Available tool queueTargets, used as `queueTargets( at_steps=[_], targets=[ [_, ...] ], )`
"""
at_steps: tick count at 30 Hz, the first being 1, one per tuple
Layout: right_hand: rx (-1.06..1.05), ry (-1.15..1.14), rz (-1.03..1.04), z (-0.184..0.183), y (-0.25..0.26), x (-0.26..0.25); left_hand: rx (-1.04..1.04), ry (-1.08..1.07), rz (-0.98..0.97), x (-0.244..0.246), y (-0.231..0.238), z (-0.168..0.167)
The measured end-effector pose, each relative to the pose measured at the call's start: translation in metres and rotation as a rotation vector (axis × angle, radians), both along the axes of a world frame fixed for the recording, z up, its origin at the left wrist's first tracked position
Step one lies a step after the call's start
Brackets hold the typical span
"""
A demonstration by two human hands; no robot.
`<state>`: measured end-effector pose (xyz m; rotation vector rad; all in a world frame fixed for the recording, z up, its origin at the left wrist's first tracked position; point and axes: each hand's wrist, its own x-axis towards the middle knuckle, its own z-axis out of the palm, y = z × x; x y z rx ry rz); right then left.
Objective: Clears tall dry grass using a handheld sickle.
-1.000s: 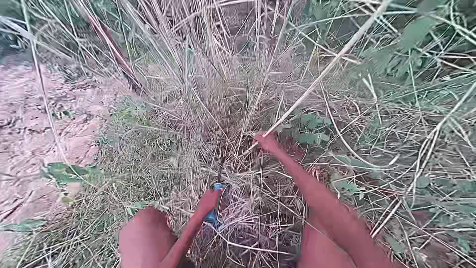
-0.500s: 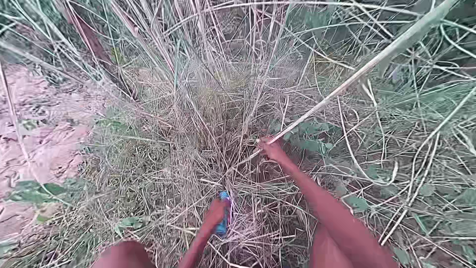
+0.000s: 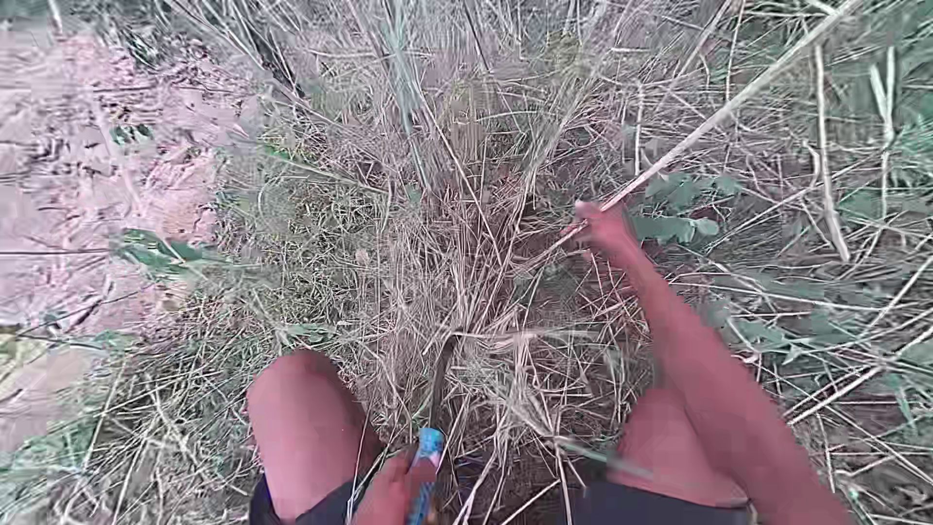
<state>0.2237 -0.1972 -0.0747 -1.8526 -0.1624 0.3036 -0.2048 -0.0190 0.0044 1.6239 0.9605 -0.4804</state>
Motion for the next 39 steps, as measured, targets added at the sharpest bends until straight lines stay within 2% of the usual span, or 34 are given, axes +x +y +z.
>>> queueTargets(
  at_steps=[2, 5, 8, 12, 14, 18, 22, 24, 26, 28, 31, 34, 35, 39],
  targets=[
    [0.067, -0.053, -0.041, 0.028, 0.007, -0.01, 0.164, -0.178, 0.072, 0.004, 0.024, 0.019],
    [0.096, -0.157, -0.158, 0.068, 0.019, -0.03, 0.417, -0.431, -0.023, 0.052, 0.048, 0.038],
    [0.048, -0.255, -0.239, 0.085, 0.02, -0.045, 0.448, -0.484, -0.149, 0.088, 0.054, 0.047],
    [-0.163, -0.305, -0.271, 0.081, 0.015, -0.022, 0.225, -0.503, -0.15, 0.122, 0.044, 0.01],
    [-0.196, -0.344, -0.249, 0.071, 0.019, 0.004, 0.246, -0.422, -0.161, 0.124, 0.033, -0.008],
    [-0.007, -0.401, -0.2, 0.047, 0.046, 0.061, 0.168, -0.304, -0.147, 0.124, 0.021, -0.044],
    [0.099, -0.181, -0.167, 0.066, 0.084, 0.076, 0.215, -0.272, -0.198, 0.127, 0.015, -0.072],
    [0.161, -0.118, -0.134, 0.078, 0.1, 0.093, 0.232, -0.239, -0.257, 0.132, 0.017, -0.075],
    [0.157, -0.104, -0.081, 0.087, 0.108, 0.105, 0.168, -0.244, -0.228, 0.135, 0.019, -0.074],
    [0.116, -0.118, -0.081, 0.087, 0.102, 0.087, 0.076, -0.295, -0.117, 0.131, 0.019, -0.064],
    [0.045, -0.147, -0.2, 0.063, 0.056, 0.021, 0.011, -0.493, 0.013, 0.125, 0.022, -0.042],
    [0.016, -0.006, -0.271, 0.028, 0.007, -0.044, -0.069, -0.676, 0.034, 0.143, 0.028, -0.057],
    [0.058, -0.017, -0.3, 0.02, 0.006, -0.051, -0.047, -0.658, 0.019, 0.156, 0.032, -0.064],
    [0.302, -0.13, -0.338, 0.013, 0.035, -0.052, 0.321, -0.432, -0.226, 0.185, 0.038, -0.085]
  ],
)
